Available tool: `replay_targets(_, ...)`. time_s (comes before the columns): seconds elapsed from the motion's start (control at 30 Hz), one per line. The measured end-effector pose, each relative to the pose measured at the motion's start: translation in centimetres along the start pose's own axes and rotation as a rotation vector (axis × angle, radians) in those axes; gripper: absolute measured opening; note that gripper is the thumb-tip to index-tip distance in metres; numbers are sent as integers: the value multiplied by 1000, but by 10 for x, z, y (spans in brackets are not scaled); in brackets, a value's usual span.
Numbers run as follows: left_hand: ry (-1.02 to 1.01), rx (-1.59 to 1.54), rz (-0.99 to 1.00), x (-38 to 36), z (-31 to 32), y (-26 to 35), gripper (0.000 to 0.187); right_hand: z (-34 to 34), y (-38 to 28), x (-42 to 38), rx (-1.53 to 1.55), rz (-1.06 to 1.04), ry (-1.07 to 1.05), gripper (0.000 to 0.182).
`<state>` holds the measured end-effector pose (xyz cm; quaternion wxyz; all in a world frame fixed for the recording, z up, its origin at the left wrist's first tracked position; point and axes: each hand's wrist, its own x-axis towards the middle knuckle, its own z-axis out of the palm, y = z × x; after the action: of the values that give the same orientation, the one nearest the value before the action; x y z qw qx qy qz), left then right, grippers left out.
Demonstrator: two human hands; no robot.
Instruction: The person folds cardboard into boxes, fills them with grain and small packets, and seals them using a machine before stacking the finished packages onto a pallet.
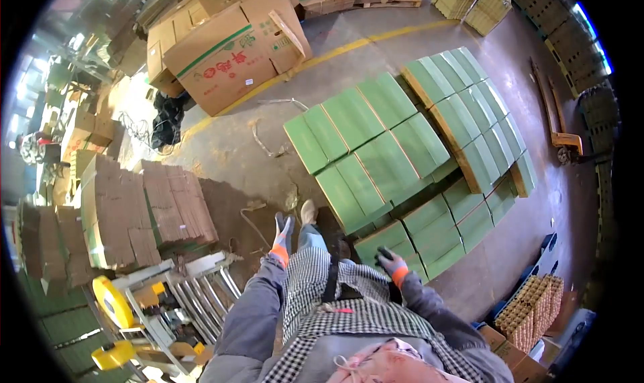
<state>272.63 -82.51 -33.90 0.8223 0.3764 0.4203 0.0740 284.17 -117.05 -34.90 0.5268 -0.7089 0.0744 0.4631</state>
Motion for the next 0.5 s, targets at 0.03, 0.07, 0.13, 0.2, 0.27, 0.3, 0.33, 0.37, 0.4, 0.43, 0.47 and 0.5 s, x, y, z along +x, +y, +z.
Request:
replay_targets(0.03,-50,8,65,45,-13,-9,61,3,12,5,78,21,39,43)
replay_targets(0.07,-103,15,122,89,-29,-23,59,5,22,7,5,50,47,44)
replay_targets(0.13,-10,-168,-95,150,-31,-4,60,17,8,-2,-231,65,91,42)
replay_targets(0.2,21,140,-171,228,-53,-7,82,33,0,3,-101,189,97,42)
replay_targets(0.27,162,-143,-181,248,-10,38,68,48,-9,17,-93,314,107,40)
replay_targets(0.3,147,-97,-156,273,-22,31,75,48,26,29,-80,418,98,42)
replay_targets(0.33,130,-46,-127,303,-50,19,83,58,13,34,-72,454,104,42)
replay_targets(0.37,189,-235,-152,343,-91,-7,83,75,-22,44,189,438,87,42)
replay_targets(0.4,247,-53,-151,353,-79,1,84,88,-54,56,447,406,82,42)
replay_targets(0.43,319,-29,-190,363,-66,10,85,95,-70,67,483,367,49,43)
replay_targets(0.47,391,-2,-227,374,-53,16,86,102,-87,76,572,379,57,43)
replay_targets(0.5,437,-38,-248,387,-45,15,87,109,-103,86,625,376,60,42)
